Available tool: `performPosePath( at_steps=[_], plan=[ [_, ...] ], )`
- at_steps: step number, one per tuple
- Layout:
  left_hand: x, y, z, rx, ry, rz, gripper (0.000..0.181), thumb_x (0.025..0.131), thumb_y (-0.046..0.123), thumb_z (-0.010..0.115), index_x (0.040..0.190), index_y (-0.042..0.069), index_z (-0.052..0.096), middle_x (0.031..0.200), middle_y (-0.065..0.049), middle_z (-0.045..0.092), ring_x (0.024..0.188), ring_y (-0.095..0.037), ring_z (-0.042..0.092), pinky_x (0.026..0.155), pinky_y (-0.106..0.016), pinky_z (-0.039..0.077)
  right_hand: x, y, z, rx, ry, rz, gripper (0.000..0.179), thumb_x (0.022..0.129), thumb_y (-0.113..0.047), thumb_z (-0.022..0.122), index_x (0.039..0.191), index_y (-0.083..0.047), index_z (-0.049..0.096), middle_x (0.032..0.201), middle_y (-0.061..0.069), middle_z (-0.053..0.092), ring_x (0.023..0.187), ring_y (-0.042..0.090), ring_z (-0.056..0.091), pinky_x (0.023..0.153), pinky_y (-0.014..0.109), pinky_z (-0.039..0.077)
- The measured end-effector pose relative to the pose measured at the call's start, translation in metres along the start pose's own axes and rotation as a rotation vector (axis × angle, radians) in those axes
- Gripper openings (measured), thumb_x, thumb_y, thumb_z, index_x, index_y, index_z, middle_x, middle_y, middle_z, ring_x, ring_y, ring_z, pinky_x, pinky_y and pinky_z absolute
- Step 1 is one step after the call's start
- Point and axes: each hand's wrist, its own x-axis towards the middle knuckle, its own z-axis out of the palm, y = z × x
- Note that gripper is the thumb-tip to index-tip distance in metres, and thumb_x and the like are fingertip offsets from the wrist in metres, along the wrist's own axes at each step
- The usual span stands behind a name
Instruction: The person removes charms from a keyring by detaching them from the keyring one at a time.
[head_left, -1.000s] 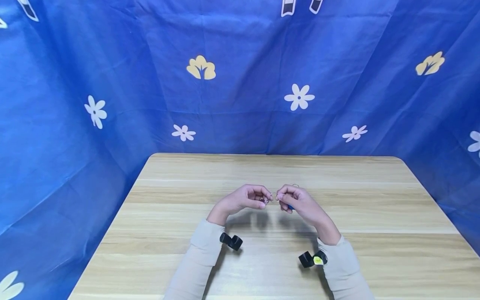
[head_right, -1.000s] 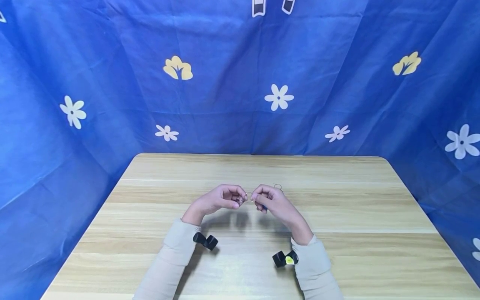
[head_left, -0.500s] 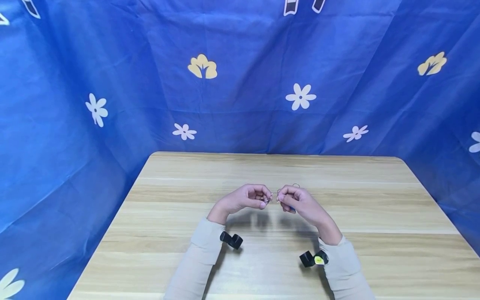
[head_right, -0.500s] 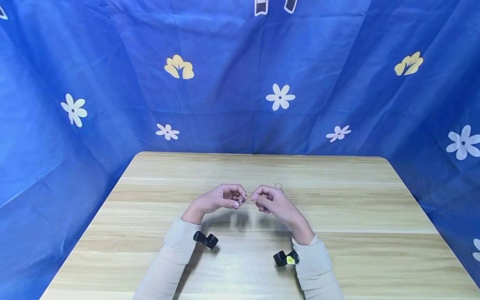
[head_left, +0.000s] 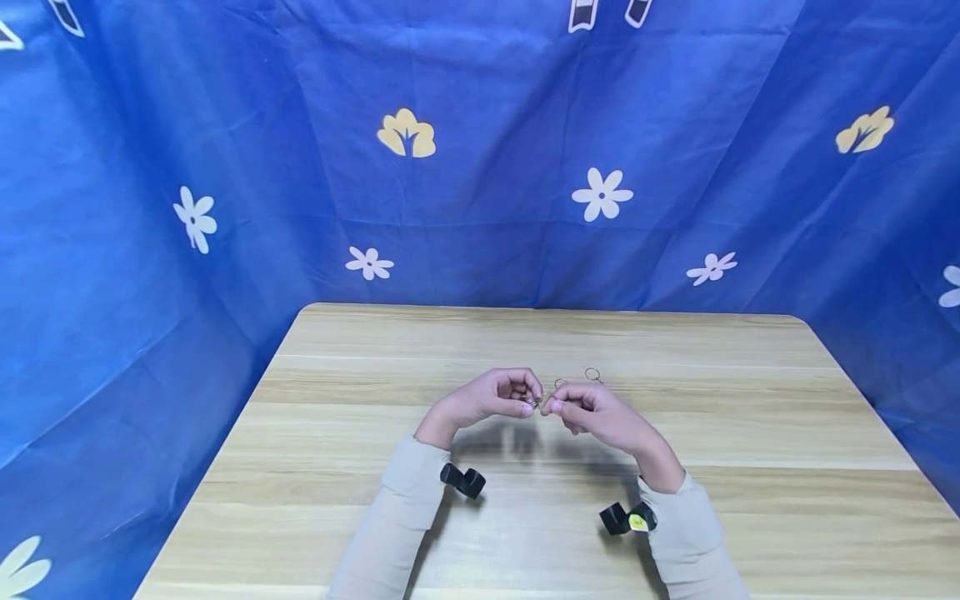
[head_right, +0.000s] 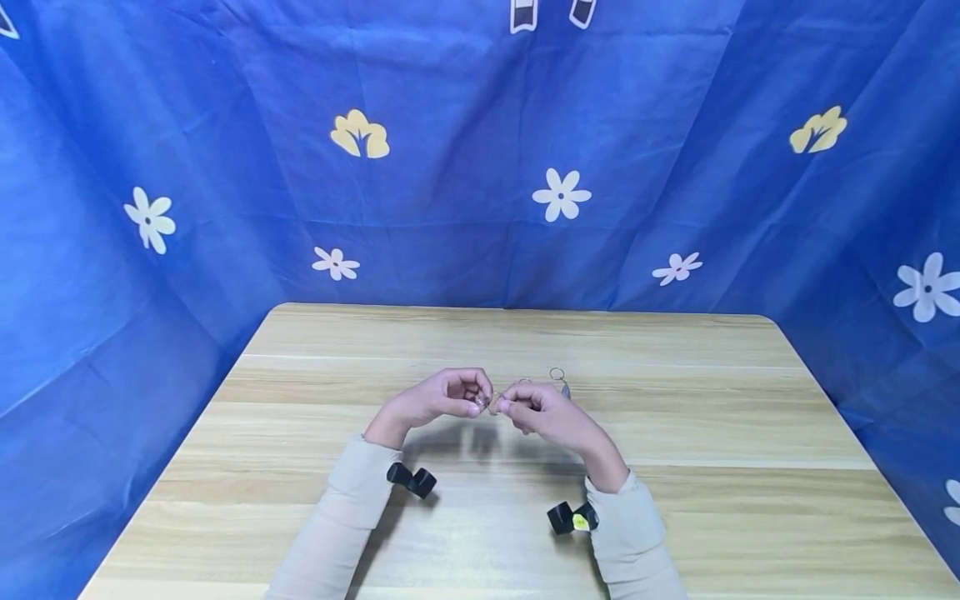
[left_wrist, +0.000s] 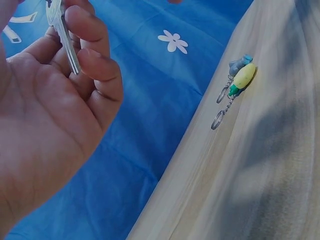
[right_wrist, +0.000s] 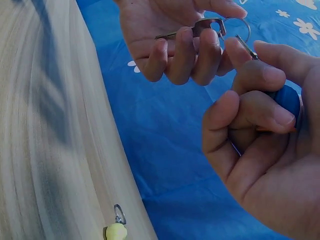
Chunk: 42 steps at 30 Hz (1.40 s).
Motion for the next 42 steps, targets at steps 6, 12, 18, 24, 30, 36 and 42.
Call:
performPosePath(
  at_steps=[6, 12, 18, 24, 30, 36, 42],
  plan=[
    [-0.001, -0.002, 0.0, 0.012, 0.016, -0.005, 0.02, 0.084, 0.007, 0.06, 0.102, 0.0, 0.055, 0.088, 0.005, 0.059, 0.082, -0.006, 0.055, 0.075, -0.02, 0.047, -0.001, 0.0, 0.0, -0.028, -0.02, -0.026, 0.022, 0.099, -0.007, 0.048, 0.105, 0.007, 0.064, 0.064, -0.008, 0.042, 0.058, 0.002, 0.04, 0.054, 0.021, 0.041],
    [-0.001, -0.002, 0.0, 0.036, 0.049, -0.004, 0.017, 0.085, 0.015, 0.062, 0.099, 0.007, 0.056, 0.087, 0.006, 0.058, 0.08, -0.006, 0.053, 0.074, -0.022, 0.045, 0.0, -0.002, 0.0, -0.073, -0.012, -0.036, 0.023, 0.099, -0.006, 0.048, 0.107, 0.009, 0.063, 0.063, -0.008, 0.04, 0.057, 0.001, 0.039, 0.054, 0.019, 0.042],
    [0.0, -0.003, 0.0, 0.039, 0.073, 0.001, 0.014, 0.086, 0.014, 0.061, 0.098, 0.009, 0.055, 0.085, 0.007, 0.058, 0.078, -0.006, 0.053, 0.073, -0.023, 0.044, 0.0, -0.004, 0.002, -0.138, 0.024, -0.032, 0.021, 0.098, -0.006, 0.05, 0.108, 0.004, 0.066, 0.066, -0.008, 0.043, 0.059, 0.0, 0.04, 0.056, 0.02, 0.044],
    [0.0, -0.005, 0.001, 0.017, 0.074, 0.001, 0.012, 0.087, 0.011, 0.062, 0.097, 0.01, 0.055, 0.083, 0.006, 0.059, 0.078, -0.006, 0.054, 0.072, -0.02, 0.045, -0.002, -0.01, 0.006, -0.188, 0.052, -0.026, 0.021, 0.096, -0.006, 0.053, 0.109, 0.0, 0.069, 0.08, 0.002, 0.061, 0.067, 0.001, 0.047, 0.062, 0.021, 0.045],
    [0.001, -0.006, 0.001, -0.02, 0.071, 0.004, 0.015, 0.085, 0.007, 0.064, 0.095, 0.011, 0.052, 0.082, 0.006, 0.06, 0.078, -0.005, 0.057, 0.073, -0.021, 0.047, -0.002, -0.017, 0.009, -0.226, 0.065, 0.002, 0.021, 0.096, -0.008, 0.055, 0.109, -0.002, 0.07, 0.096, 0.008, 0.068, 0.076, 0.004, 0.052, 0.068, 0.021, 0.047],
    [0.001, -0.005, 0.0, -0.054, 0.045, 0.019, 0.022, 0.083, 0.002, 0.062, 0.102, 0.005, 0.052, 0.083, 0.009, 0.063, 0.078, -0.004, 0.058, 0.073, -0.019, 0.048, -0.002, -0.015, 0.008, -0.253, 0.063, -0.027, 0.019, 0.096, -0.004, 0.053, 0.104, -0.002, 0.07, 0.071, -0.004, 0.048, 0.063, 0.002, 0.042, 0.058, 0.022, 0.04],
    [0.0, -0.004, 0.0, -0.03, 0.021, 0.004, 0.043, 0.086, 0.006, 0.063, 0.122, -0.013, 0.051, 0.1, 0.01, 0.067, 0.093, -0.005, 0.063, 0.085, -0.023, 0.052, -0.003, -0.014, 0.006, -0.243, 0.063, -0.003, 0.019, 0.097, -0.006, 0.052, 0.104, -0.003, 0.069, 0.073, -0.005, 0.05, 0.063, 0.002, 0.043, 0.058, 0.022, 0.041]
  ],
)
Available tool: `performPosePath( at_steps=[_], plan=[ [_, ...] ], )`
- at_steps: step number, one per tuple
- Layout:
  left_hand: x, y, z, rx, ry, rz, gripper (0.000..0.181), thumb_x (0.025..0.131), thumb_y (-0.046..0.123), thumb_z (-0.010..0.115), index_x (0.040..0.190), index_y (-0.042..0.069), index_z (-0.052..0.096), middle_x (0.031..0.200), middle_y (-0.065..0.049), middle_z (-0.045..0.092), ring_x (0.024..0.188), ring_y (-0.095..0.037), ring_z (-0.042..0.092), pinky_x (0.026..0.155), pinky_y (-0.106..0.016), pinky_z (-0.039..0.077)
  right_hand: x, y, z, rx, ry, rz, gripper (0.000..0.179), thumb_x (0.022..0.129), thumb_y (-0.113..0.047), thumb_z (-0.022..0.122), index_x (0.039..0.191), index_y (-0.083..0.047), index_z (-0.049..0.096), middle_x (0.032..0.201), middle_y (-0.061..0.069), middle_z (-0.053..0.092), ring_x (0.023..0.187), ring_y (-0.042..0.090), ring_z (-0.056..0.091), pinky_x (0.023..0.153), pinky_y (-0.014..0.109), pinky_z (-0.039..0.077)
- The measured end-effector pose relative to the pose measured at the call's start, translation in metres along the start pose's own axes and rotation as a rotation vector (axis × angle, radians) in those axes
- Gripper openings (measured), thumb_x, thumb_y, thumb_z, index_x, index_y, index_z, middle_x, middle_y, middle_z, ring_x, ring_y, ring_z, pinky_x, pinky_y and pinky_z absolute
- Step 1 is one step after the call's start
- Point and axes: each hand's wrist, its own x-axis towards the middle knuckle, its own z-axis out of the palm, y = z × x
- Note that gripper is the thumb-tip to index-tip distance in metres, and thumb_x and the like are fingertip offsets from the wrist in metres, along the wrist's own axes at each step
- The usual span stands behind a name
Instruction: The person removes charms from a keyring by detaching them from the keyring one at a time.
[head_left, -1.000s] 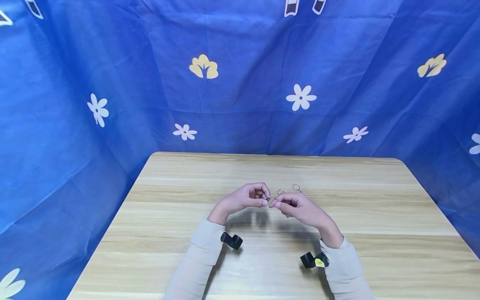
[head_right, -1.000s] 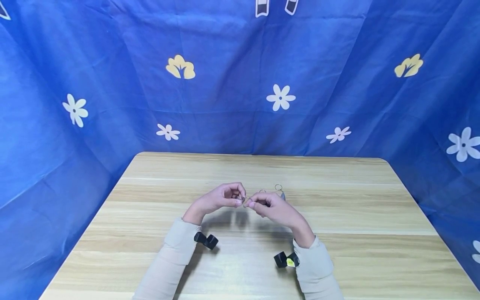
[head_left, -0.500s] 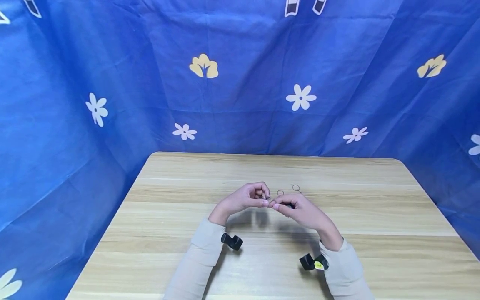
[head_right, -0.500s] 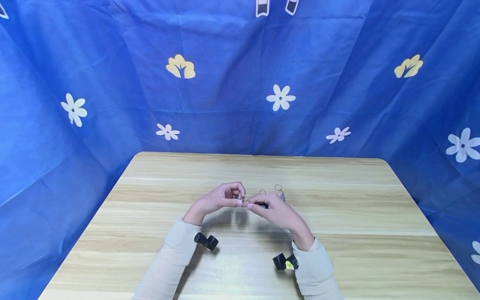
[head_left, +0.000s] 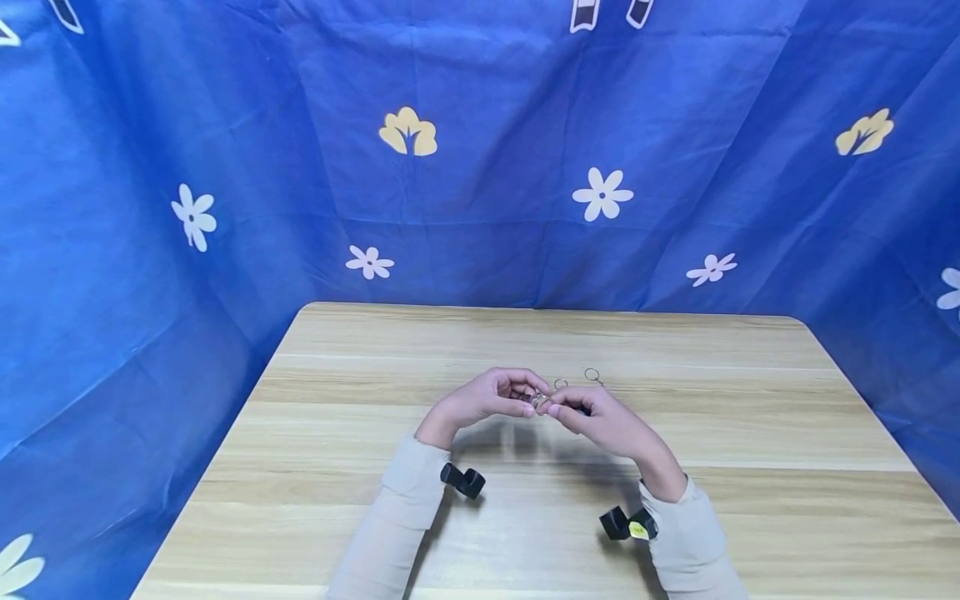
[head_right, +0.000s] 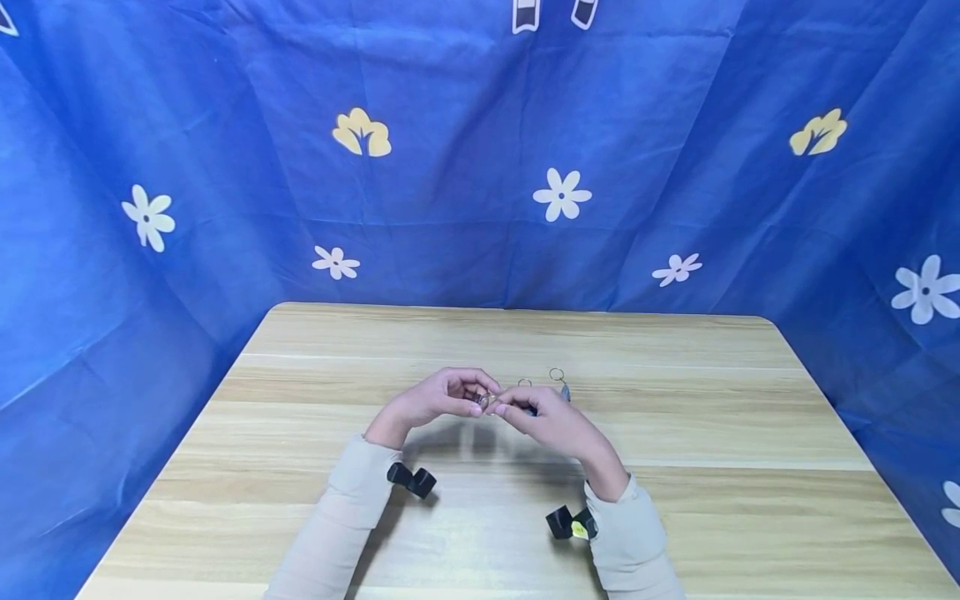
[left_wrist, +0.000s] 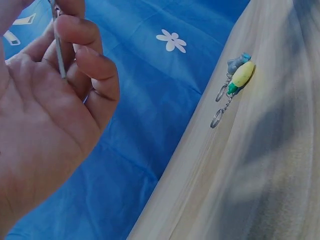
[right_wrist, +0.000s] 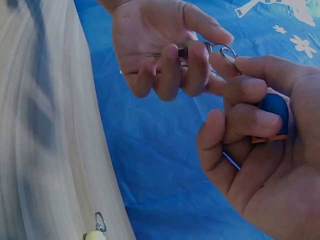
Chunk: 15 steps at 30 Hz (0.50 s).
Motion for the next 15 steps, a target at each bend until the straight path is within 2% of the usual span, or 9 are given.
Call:
performPosePath(
  at_steps=[7, 15],
  plan=[
    [-0.0013, 0.0014, -0.0018, 0.045, 0.012, 0.016, 0.043, 0.085, 0.007, 0.065, 0.12, -0.016, 0.053, 0.103, 0.011, 0.067, 0.099, -0.006, 0.062, 0.086, -0.022, 0.051, -0.0031, 0.0008, -0.0049, -0.018, 0.019, 0.053, 0.019, 0.098, -0.008, 0.051, 0.104, -0.005, 0.069, 0.07, -0.004, 0.045, 0.062, 0.004, 0.041, 0.058, 0.023, 0.04],
    [-0.002, 0.002, -0.0007, -0.004, -0.009, 0.04, 0.04, 0.083, 0.001, 0.061, 0.115, -0.019, 0.048, 0.095, 0.009, 0.063, 0.09, -0.007, 0.058, 0.08, -0.019, 0.049, -0.0034, 0.0032, -0.0065, 0.037, 0.013, 0.074, 0.02, 0.099, -0.009, 0.049, 0.104, -0.003, 0.067, 0.067, -0.004, 0.044, 0.058, 0.003, 0.04, 0.054, 0.021, 0.038]
  ],
)
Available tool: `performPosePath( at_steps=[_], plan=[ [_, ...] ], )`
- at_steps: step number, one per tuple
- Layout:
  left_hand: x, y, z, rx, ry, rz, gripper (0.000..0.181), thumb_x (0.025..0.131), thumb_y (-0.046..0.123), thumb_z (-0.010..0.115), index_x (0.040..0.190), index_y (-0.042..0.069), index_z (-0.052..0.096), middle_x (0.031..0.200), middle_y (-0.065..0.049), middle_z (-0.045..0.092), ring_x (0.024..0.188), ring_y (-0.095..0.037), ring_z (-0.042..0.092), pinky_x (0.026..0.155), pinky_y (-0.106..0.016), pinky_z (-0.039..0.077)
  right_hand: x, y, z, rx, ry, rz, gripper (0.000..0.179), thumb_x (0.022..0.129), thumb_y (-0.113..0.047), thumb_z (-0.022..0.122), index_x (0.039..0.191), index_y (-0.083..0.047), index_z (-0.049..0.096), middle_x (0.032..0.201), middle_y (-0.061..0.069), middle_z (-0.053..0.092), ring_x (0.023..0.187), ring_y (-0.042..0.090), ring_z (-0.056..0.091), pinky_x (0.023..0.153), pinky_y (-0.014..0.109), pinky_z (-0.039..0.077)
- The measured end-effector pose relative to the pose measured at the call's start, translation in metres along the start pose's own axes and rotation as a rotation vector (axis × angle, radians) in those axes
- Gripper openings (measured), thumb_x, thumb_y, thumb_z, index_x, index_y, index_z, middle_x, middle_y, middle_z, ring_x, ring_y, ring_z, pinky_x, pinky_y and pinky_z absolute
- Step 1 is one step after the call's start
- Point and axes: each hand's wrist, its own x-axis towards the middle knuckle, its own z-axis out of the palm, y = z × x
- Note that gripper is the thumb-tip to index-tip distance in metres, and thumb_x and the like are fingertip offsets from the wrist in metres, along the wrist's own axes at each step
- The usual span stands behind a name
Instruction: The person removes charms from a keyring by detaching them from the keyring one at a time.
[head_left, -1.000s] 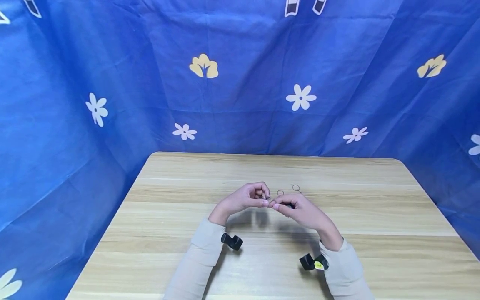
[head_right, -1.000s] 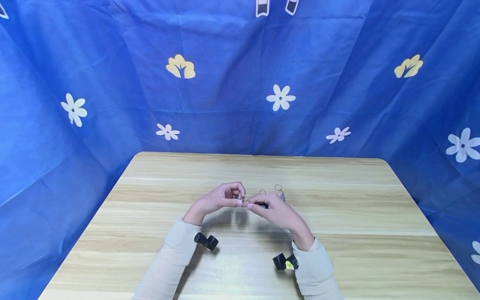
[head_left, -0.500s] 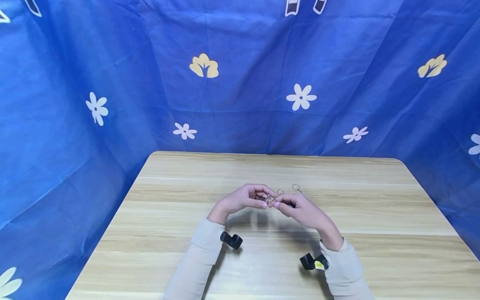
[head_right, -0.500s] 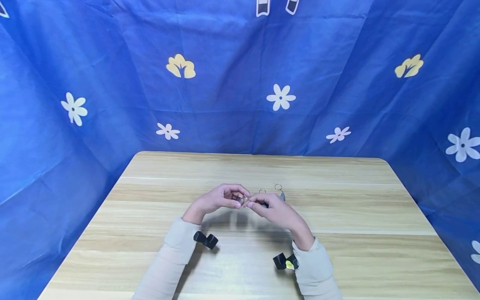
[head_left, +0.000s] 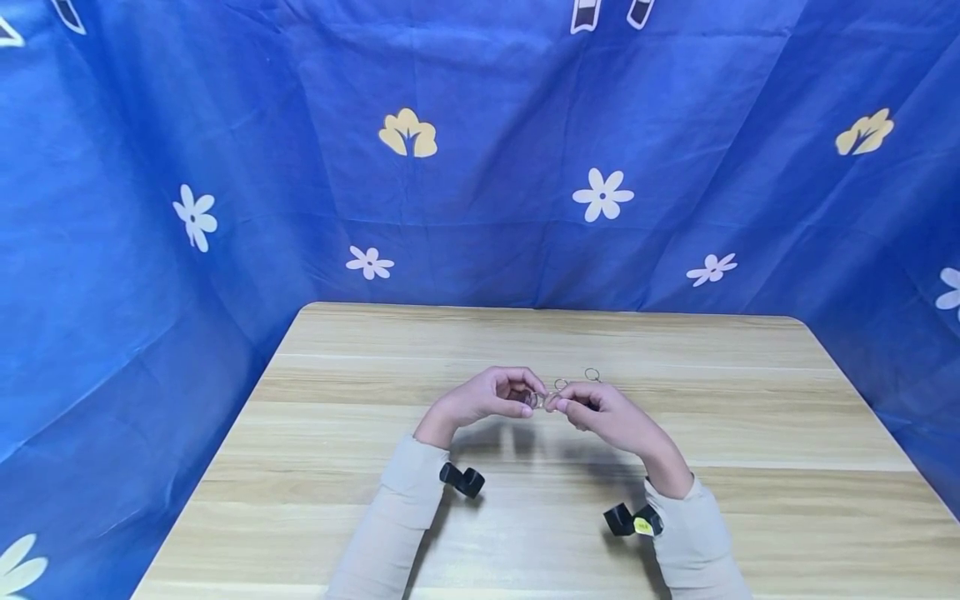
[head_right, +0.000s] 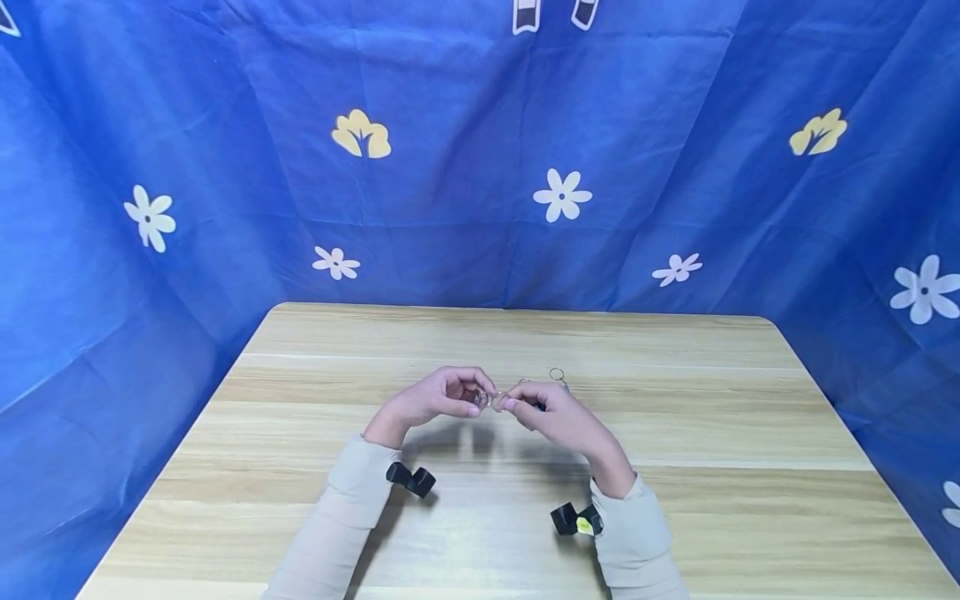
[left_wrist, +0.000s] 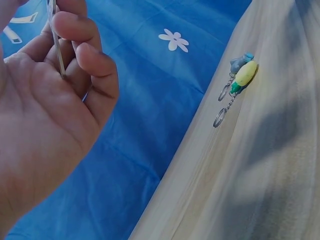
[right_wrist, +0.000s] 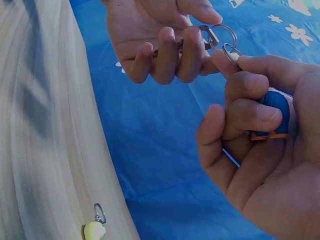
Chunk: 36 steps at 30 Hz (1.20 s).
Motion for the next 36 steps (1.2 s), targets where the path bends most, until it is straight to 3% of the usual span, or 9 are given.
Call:
performPosePath(
  at_steps=[5, 14, 20, 27, 32, 36],
  plan=[
    [0.0007, -0.0004, 0.0026, -0.012, -0.013, -0.008, 0.038, 0.081, 0.008, 0.065, 0.112, -0.011, 0.052, 0.093, 0.009, 0.063, 0.09, -0.008, 0.057, 0.08, -0.02, 0.048, 0.0004, 0.0001, 0.0017, 0.022, -0.011, -0.016, 0.019, 0.098, -0.007, 0.048, 0.1, -0.002, 0.066, 0.065, -0.004, 0.043, 0.057, 0.002, 0.039, 0.052, 0.02, 0.037],
    [-0.0008, 0.0014, 0.0046, 0.026, 0.001, 0.001, 0.046, 0.084, 0.01, 0.063, 0.118, -0.018, 0.05, 0.102, 0.012, 0.066, 0.098, -0.008, 0.058, 0.081, -0.02, 0.048, -0.0007, 0.0003, 0.0004, 0.008, -0.005, -0.016, 0.018, 0.098, -0.008, 0.049, 0.097, -0.003, 0.066, 0.063, -0.004, 0.043, 0.056, 0.003, 0.039, 0.052, 0.021, 0.037],
    [-0.0004, 0.0, 0.0048, 0.013, -0.009, -0.015, 0.045, 0.082, 0.007, 0.06, 0.116, -0.021, 0.048, 0.098, 0.012, 0.065, 0.092, -0.004, 0.059, 0.079, -0.017, 0.048, -0.0019, 0.0029, -0.0009, 0.025, -0.009, 0.001, 0.019, 0.099, -0.008, 0.049, 0.1, -0.001, 0.066, 0.065, -0.004, 0.043, 0.056, 0.003, 0.039, 0.052, 0.021, 0.037],
    [-0.0012, -0.0022, 0.0061, 0.015, -0.029, 0.022, 0.037, 0.084, 0.001, 0.057, 0.112, -0.021, 0.047, 0.096, 0.009, 0.063, 0.087, -0.005, 0.057, 0.077, -0.017, 0.047, -0.0027, 0.004, -0.001, 0.036, -0.018, -0.039, 0.018, 0.098, -0.007, 0.049, 0.098, -0.001, 0.066, 0.064, -0.005, 0.042, 0.056, 0.002, 0.039, 0.052, 0.021, 0.037],
    [-0.0021, -0.0027, 0.0062, 0.036, -0.014, 0.016, 0.025, 0.084, 0.003, 0.06, 0.103, -0.012, 0.053, 0.09, 0.007, 0.063, 0.082, -0.005, 0.057, 0.074, -0.018, 0.047, -0.002, 0.004, 0.0013, 0.047, -0.05, -0.084, 0.017, 0.097, -0.004, 0.05, 0.099, 0.001, 0.066, 0.062, -0.007, 0.042, 0.053, 0.0, 0.038, 0.048, 0.019, 0.036],
    [-0.002, -0.0028, 0.0062, 0.043, -0.012, -0.005, 0.019, 0.082, 0.007, 0.062, 0.099, 0.0, 0.057, 0.087, 0.003, 0.063, 0.079, -0.005, 0.058, 0.074, -0.019, 0.047, -0.0025, 0.0002, 0.0025, 0.072, -0.099, -0.065, 0.017, 0.096, -0.005, 0.052, 0.101, 0.003, 0.066, 0.064, -0.007, 0.044, 0.053, 0.0, 0.038, 0.047, 0.018, 0.035]
  ],
)
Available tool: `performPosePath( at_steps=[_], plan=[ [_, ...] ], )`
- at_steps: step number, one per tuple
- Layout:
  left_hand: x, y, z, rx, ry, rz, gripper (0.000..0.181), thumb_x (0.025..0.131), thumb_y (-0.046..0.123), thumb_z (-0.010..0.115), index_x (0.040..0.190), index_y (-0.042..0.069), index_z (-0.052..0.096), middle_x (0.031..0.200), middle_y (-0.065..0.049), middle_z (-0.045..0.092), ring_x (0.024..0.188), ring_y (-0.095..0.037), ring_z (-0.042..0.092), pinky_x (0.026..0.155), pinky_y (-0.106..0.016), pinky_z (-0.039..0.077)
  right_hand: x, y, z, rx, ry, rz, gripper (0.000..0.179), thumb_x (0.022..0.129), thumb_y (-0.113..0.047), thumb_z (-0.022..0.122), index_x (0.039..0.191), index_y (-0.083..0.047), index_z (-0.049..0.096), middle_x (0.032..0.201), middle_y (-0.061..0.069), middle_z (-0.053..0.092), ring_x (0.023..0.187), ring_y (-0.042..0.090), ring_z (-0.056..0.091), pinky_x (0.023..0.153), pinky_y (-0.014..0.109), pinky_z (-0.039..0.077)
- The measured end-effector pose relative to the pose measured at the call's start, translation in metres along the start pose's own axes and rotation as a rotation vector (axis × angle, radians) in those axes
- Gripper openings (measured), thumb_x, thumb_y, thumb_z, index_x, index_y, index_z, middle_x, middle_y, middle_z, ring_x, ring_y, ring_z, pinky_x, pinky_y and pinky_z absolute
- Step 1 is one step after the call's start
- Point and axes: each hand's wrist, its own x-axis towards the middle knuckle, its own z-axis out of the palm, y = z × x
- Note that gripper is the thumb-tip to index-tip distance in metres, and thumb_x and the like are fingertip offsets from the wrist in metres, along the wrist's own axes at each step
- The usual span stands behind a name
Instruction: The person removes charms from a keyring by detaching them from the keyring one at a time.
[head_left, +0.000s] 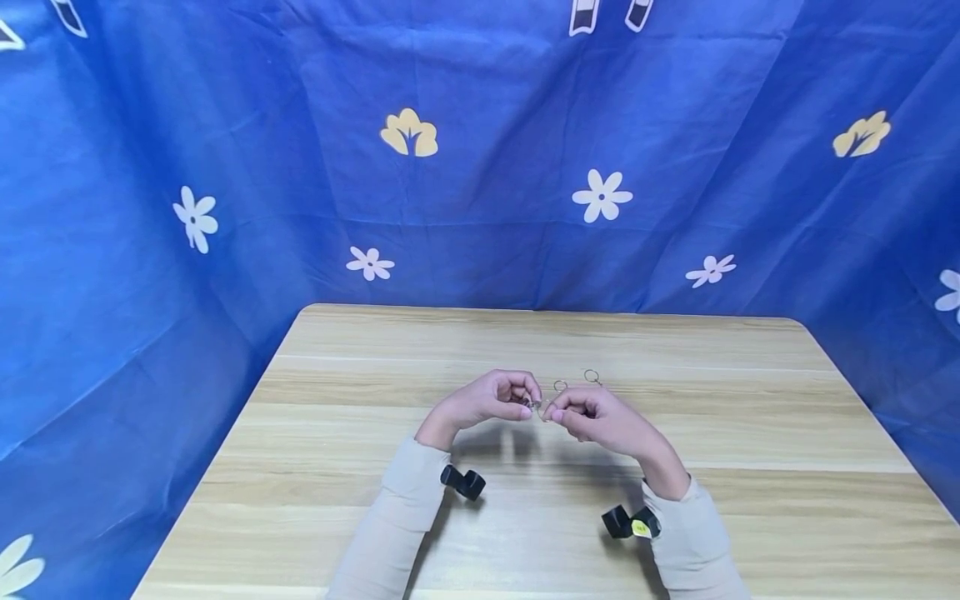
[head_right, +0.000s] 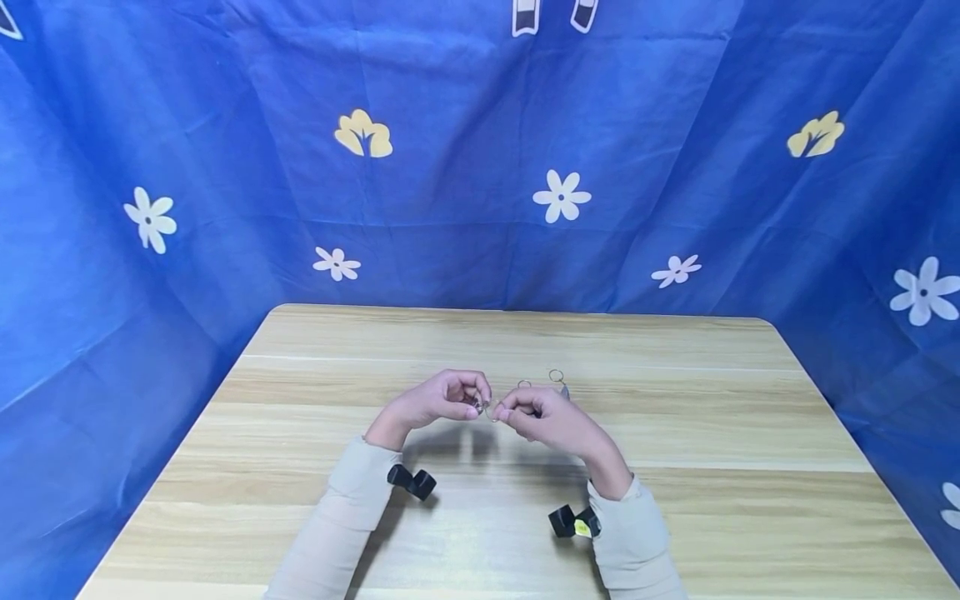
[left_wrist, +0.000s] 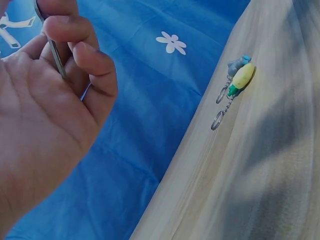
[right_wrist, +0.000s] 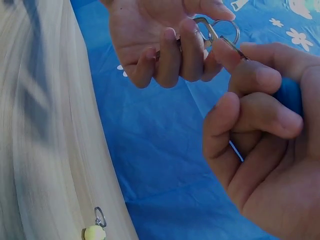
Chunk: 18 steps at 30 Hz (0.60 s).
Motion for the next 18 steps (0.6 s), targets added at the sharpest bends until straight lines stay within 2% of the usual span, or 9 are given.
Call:
performPosePath(
  at_steps=[7, 13, 18],
  plan=[
    [0.0013, 0.0006, 0.0007, 0.01, -0.011, -0.033, 0.022, 0.08, 0.011, 0.067, 0.098, 0.003, 0.057, 0.083, 0.009, 0.064, 0.077, -0.007, 0.058, 0.074, -0.019, 0.048, -0.0004, -0.0044, 0.0028, -0.071, -0.063, 0.06, 0.02, 0.096, -0.011, 0.055, 0.107, 0.001, 0.067, 0.064, -0.007, 0.042, 0.052, -0.001, 0.036, 0.047, 0.017, 0.034],
    [0.002, 0.0035, 0.0016, 0.021, 0.021, -0.04, 0.018, 0.08, 0.009, 0.066, 0.094, 0.008, 0.055, 0.079, 0.01, 0.063, 0.073, -0.005, 0.055, 0.07, -0.018, 0.046, -0.0006, -0.0092, 0.0058, -0.126, -0.027, 0.059, 0.018, 0.096, -0.013, 0.055, 0.106, -0.004, 0.068, 0.063, -0.008, 0.042, 0.051, -0.001, 0.036, 0.046, 0.018, 0.035],
    [0.0031, 0.0044, 0.0029, 0.018, 0.023, -0.044, 0.016, 0.082, 0.006, 0.063, 0.094, 0.009, 0.053, 0.079, 0.01, 0.063, 0.072, -0.004, 0.055, 0.071, -0.018, 0.045, -0.0005, -0.0109, 0.0077, -0.176, -0.001, 0.027, 0.017, 0.096, -0.011, 0.056, 0.105, -0.005, 0.069, 0.069, -0.007, 0.047, 0.057, -0.001, 0.04, 0.054, 0.019, 0.04]
  ],
)
